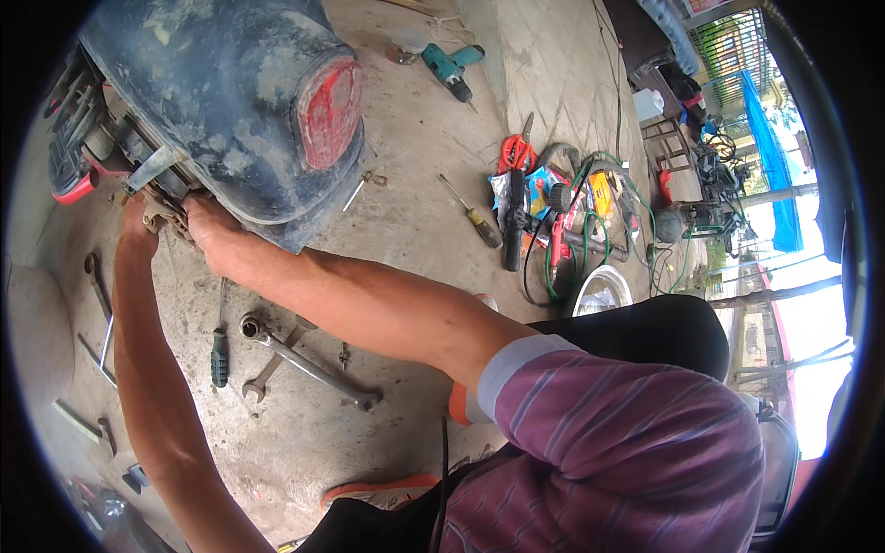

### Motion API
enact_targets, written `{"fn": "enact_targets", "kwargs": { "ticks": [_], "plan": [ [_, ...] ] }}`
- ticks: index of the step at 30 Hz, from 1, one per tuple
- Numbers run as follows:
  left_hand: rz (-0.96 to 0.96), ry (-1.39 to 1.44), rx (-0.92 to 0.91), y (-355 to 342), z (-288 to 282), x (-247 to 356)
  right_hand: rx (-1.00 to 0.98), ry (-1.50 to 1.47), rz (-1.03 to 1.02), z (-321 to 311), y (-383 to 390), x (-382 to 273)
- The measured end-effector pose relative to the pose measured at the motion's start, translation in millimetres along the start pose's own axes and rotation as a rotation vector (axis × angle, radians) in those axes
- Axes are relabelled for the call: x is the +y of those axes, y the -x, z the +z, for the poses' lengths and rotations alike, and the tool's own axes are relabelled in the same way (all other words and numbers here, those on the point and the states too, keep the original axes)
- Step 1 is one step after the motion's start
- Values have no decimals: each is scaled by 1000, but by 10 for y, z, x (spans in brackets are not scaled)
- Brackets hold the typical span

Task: The person works on the rear wheel and brake assembly of a red motorcycle using a wrench and other hand tools. They adjust components near the brake caliper and chain area, then stand to reposition the motorcycle before resuming work on the wheel.

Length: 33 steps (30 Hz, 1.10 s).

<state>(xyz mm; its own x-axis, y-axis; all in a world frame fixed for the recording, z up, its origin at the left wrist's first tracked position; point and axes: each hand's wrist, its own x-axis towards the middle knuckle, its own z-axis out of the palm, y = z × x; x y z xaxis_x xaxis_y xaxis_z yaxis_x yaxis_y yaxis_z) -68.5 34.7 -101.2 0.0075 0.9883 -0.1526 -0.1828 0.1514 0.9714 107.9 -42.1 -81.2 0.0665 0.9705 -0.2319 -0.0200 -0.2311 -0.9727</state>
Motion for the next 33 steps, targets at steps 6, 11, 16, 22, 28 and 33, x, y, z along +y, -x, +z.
{"fn": "enact_targets", "kwargs": {
  "ticks": [6,11,16,22,28,33],
  "plan": [
    [-74,108,10,69,-10,93,82,-134,267,97,367,-571],
    [-174,240,88,-50,-66,21,-111,-177,116,115,-162,189],
    [-202,230,93,4,116,130,-28,96,-244,56,-219,402],
    [-80,176,77,-1,-145,-43,-46,-143,215,-39,246,-550],
    [-144,72,84,-60,5,21,-49,-96,269,-22,15,-317],
    [-152,220,158,36,34,85,-43,-153,212,-75,288,-642]
  ]
}}
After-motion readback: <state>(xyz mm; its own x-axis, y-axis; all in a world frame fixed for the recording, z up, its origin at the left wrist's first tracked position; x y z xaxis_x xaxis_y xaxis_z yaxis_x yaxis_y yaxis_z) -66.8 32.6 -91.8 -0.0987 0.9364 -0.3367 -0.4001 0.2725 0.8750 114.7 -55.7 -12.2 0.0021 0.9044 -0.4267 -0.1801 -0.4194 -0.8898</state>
